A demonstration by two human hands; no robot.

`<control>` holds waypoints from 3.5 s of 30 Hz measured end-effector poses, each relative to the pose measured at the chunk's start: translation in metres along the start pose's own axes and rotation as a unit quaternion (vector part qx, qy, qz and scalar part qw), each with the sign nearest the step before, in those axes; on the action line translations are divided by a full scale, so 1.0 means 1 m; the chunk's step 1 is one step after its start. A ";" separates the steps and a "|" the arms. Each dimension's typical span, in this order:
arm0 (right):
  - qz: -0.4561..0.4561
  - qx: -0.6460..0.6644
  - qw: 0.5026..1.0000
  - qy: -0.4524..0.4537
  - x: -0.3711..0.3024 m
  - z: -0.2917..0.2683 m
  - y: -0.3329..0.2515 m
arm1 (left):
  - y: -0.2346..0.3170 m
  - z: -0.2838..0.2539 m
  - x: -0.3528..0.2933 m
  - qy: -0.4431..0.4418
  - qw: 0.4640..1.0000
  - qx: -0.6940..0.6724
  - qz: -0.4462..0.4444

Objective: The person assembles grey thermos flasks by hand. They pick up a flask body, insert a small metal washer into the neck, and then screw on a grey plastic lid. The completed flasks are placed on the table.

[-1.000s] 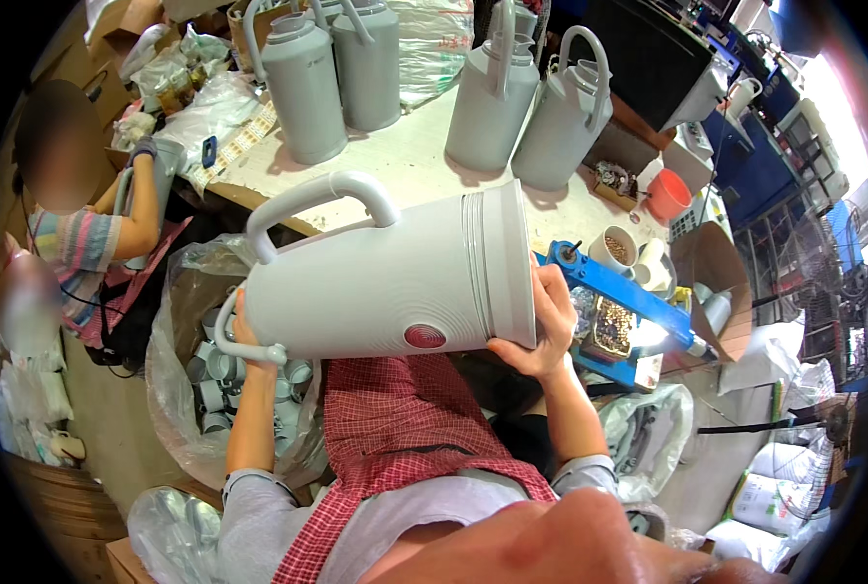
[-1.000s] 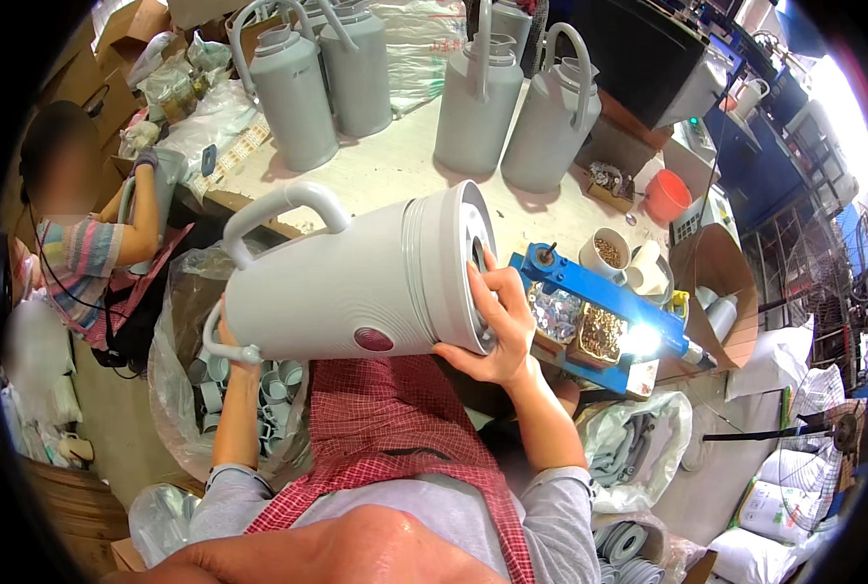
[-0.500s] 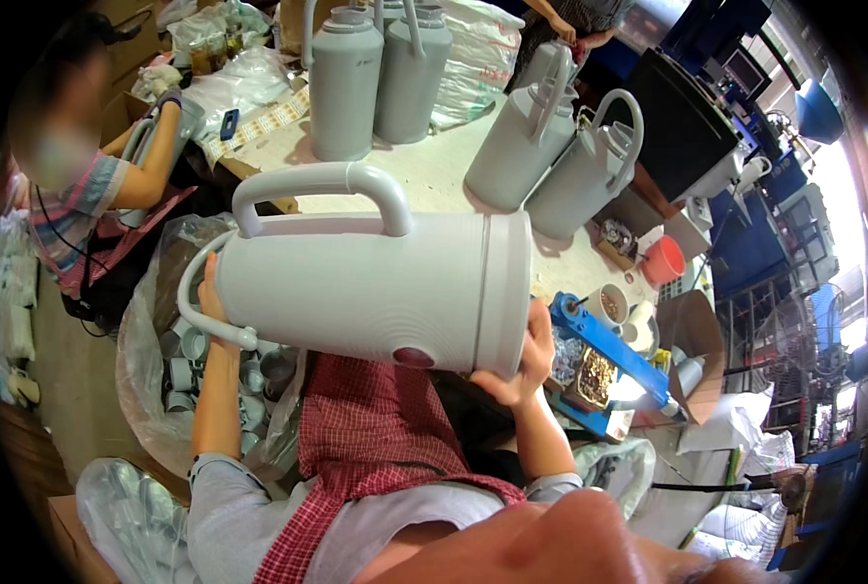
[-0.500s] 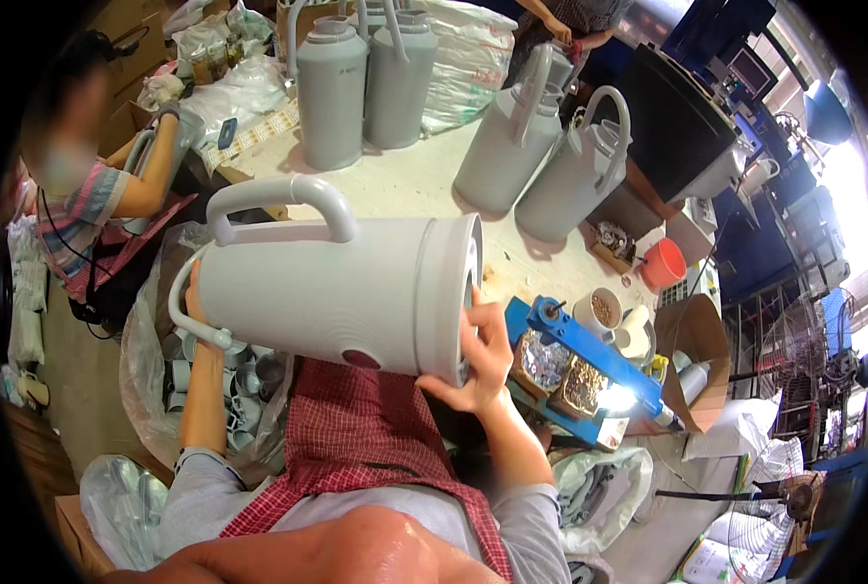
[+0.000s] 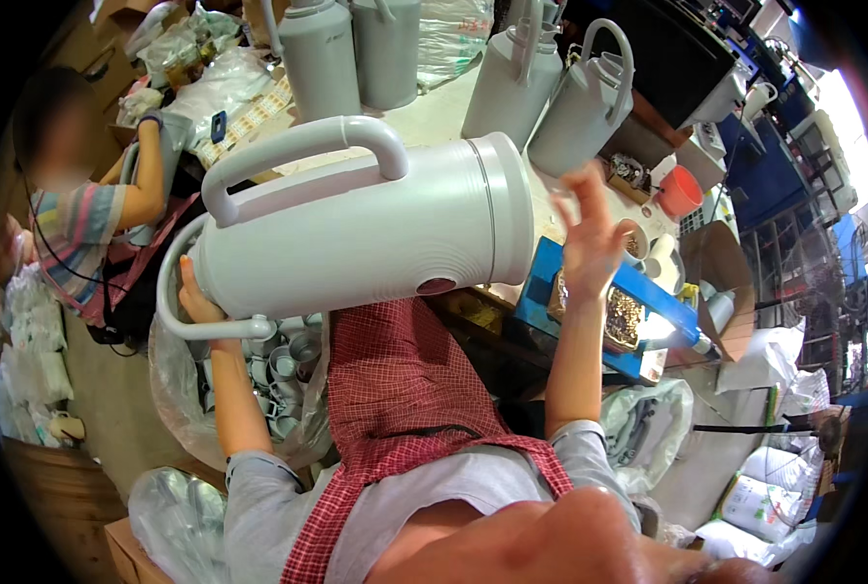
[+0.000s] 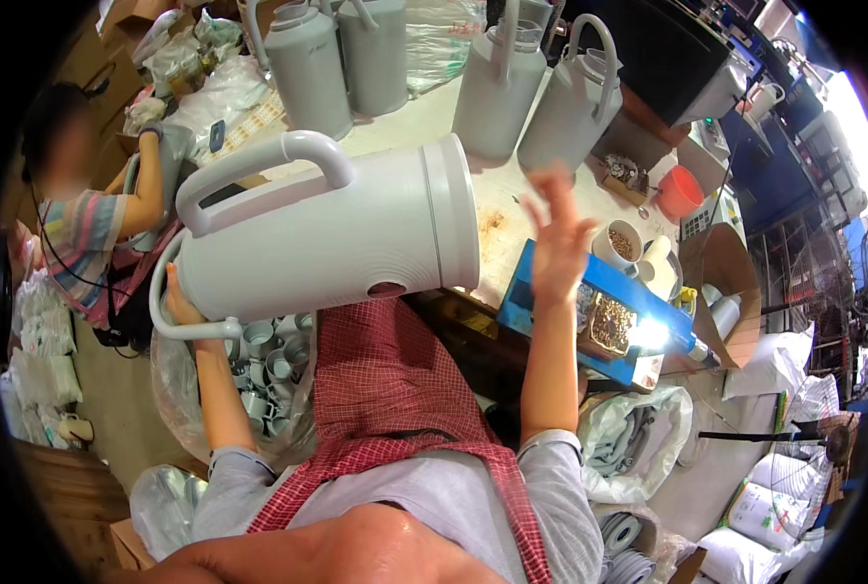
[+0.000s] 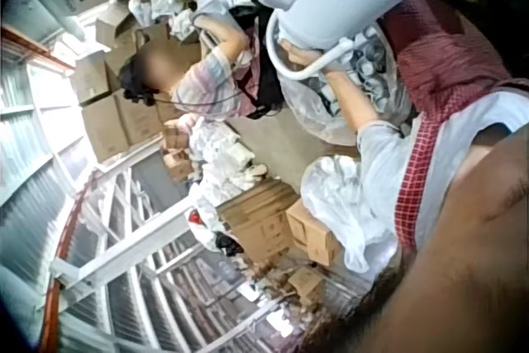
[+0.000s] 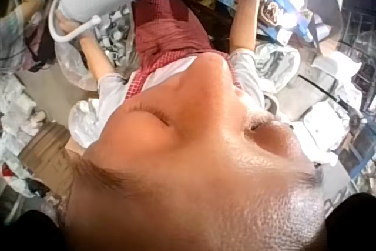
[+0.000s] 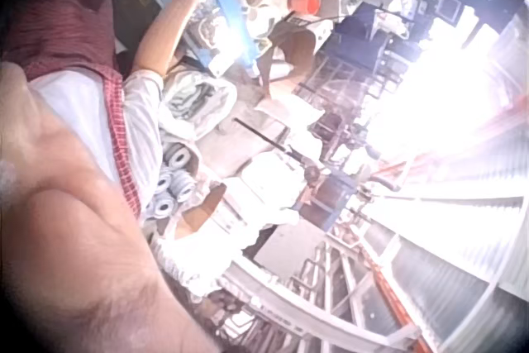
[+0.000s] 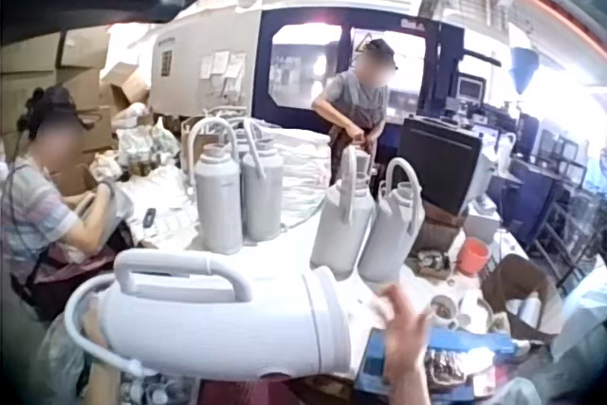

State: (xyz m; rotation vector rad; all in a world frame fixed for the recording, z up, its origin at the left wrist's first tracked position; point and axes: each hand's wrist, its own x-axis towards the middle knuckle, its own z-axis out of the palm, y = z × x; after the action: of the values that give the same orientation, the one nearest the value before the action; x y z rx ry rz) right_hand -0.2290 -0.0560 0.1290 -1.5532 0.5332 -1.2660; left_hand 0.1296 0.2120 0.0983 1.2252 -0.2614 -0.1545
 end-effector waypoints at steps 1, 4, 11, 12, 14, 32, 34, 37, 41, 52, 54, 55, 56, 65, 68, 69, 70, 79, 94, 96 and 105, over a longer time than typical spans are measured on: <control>-0.006 0.048 0.998 0.041 0.005 0.003 -0.001 | -0.003 0.004 0.002 -0.008 1.000 0.009 0.020; 0.031 0.068 0.995 -0.072 0.006 0.018 0.005 | -0.015 0.011 0.007 -0.030 0.997 0.065 -0.026; 0.044 0.114 0.991 -0.062 0.009 0.053 0.024 | -0.041 0.005 0.016 -0.114 0.989 0.075 -0.060; 0.033 0.096 0.993 -0.054 0.011 0.049 0.019 | -0.047 0.006 0.017 -0.076 0.994 0.066 -0.053; -0.011 0.035 0.998 -0.053 0.010 0.037 0.004 | -0.049 0.000 0.021 -0.048 0.995 0.052 -0.064; -0.284 -0.392 0.857 0.178 0.246 0.059 0.106 | 0.116 0.163 0.182 -0.330 0.679 0.381 0.534; -0.261 -0.321 0.872 0.263 0.293 0.048 0.092 | 0.099 0.210 0.218 -0.325 0.580 0.394 0.634; -0.092 -0.191 0.966 0.146 0.312 0.047 0.089 | 0.067 0.261 0.256 -0.305 0.629 0.538 0.471; -0.175 -0.131 0.969 0.118 0.261 0.047 0.059 | 0.053 0.277 0.289 -0.262 0.608 0.534 0.526; 0.143 -0.082 0.986 -0.005 0.046 0.047 -0.029 | -0.048 0.232 -0.038 -0.581 0.793 -0.159 -0.089; 0.010 -0.158 0.987 0.019 0.004 0.029 -0.009 | -0.066 0.226 -0.070 -0.711 0.686 -0.131 -0.085; -0.031 -0.142 0.988 0.055 -0.020 0.009 0.000 | -0.073 0.220 -0.081 -0.691 0.717 -0.069 -0.063; -0.040 -0.290 0.953 0.079 -0.045 -0.021 0.004 | -0.078 0.216 -0.084 -0.670 0.733 -0.050 -0.101; 0.066 -0.597 0.786 0.143 -0.139 -0.236 0.053 | -0.085 0.222 -0.107 -0.616 0.766 0.023 -0.184; 0.142 -0.632 0.752 0.120 -0.135 -0.238 0.071 | -0.086 0.232 -0.117 -0.628 0.763 0.026 -0.150; 0.161 -0.642 0.739 0.124 -0.133 -0.237 0.074 | -0.086 0.234 -0.118 -0.626 0.767 0.022 -0.141; 0.149 -0.652 0.731 0.131 -0.132 -0.236 0.074 | -0.086 0.235 -0.118 -0.628 0.764 0.019 -0.145; 0.071 -0.331 0.913 0.229 -0.120 -0.165 0.000 | -0.088 0.219 -0.098 -0.607 0.777 -0.006 -0.166; 0.048 -0.360 0.931 0.028 0.006 -0.110 -0.006 | -0.097 0.208 -0.080 -0.561 0.811 -0.008 -0.164; 0.058 -0.364 0.929 -0.016 0.010 -0.114 -0.011 | -0.098 0.208 -0.081 -0.565 0.808 -0.005 -0.165; -0.023 -0.409 0.910 0.056 -0.035 -0.131 -0.019 | -0.110 0.195 -0.078 -0.577 0.817 -0.012 -0.021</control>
State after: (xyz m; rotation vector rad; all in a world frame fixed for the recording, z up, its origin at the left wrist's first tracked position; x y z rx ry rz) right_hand -0.3639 -0.0751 0.1205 -2.1842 1.2194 -1.2335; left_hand 0.0026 0.0181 0.0469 0.9731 -1.2838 -0.9474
